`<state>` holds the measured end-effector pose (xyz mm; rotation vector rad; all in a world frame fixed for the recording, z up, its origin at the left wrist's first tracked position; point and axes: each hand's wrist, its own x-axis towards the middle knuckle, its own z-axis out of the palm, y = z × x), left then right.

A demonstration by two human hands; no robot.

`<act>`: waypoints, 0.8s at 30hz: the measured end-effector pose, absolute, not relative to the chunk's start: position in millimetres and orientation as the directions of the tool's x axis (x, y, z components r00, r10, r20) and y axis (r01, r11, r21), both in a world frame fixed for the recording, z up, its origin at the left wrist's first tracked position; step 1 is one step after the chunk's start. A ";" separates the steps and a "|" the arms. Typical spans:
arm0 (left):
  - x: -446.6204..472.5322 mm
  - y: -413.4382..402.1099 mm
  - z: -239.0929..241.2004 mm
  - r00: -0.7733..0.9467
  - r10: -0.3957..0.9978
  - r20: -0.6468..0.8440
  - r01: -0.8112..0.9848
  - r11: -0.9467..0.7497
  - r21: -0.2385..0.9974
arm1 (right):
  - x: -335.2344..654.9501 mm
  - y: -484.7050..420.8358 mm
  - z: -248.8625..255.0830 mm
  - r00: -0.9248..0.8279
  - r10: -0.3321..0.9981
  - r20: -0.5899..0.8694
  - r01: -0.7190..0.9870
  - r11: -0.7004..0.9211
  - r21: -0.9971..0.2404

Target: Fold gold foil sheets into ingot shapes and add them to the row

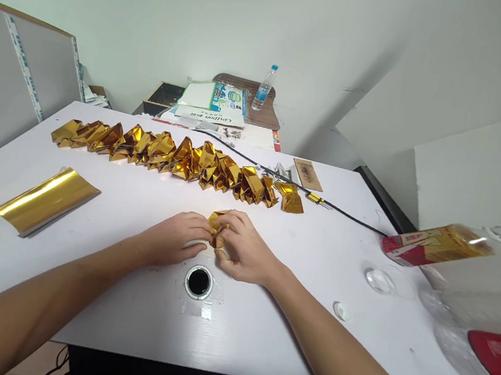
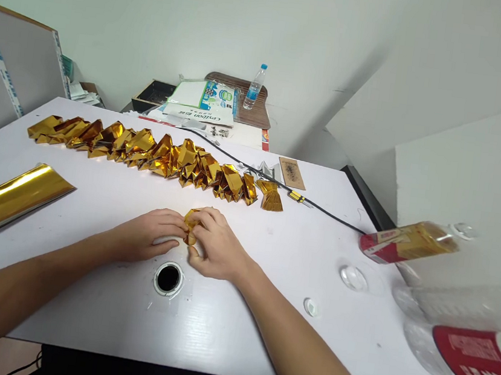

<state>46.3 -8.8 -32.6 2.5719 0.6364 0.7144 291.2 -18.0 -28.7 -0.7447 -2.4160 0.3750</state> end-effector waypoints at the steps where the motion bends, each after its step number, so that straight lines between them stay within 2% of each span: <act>1: 46.1 -9.4 -30.9 0.768 0.522 0.371 0.322 -0.815 0.481 | 292.4 -19.0 -27.1 -0.683 0.595 0.423 0.432 0.797 -0.422; 6: 44.2 -12.2 -24.1 0.808 0.491 0.326 0.327 -0.834 0.445 | 294.2 -23.4 -27.1 -0.697 0.647 0.308 0.442 0.727 -0.526; 10: 42.5 -12.6 -23.7 0.822 0.469 0.322 0.317 -0.848 0.425 | 293.1 -25.8 -32.1 -0.698 0.654 0.291 0.412 0.699 -0.584; 14: 42.3 -12.0 -26.7 0.819 0.450 0.356 0.314 -0.870 0.380 | 290.4 -26.1 -35.2 -0.675 0.673 0.303 0.467 0.707 -0.531; 20: 41.9 -12.5 -30.1 0.822 0.442 0.358 0.320 -0.880 0.352 | 284.7 -24.2 -39.9 -0.732 0.597 0.328 0.475 0.792 -0.383; 24: 40.4 -12.4 -30.6 0.829 0.435 0.352 0.314 -0.882 0.350 | 284.2 -24.0 -42.7 -0.717 0.602 0.350 0.461 0.787 -0.409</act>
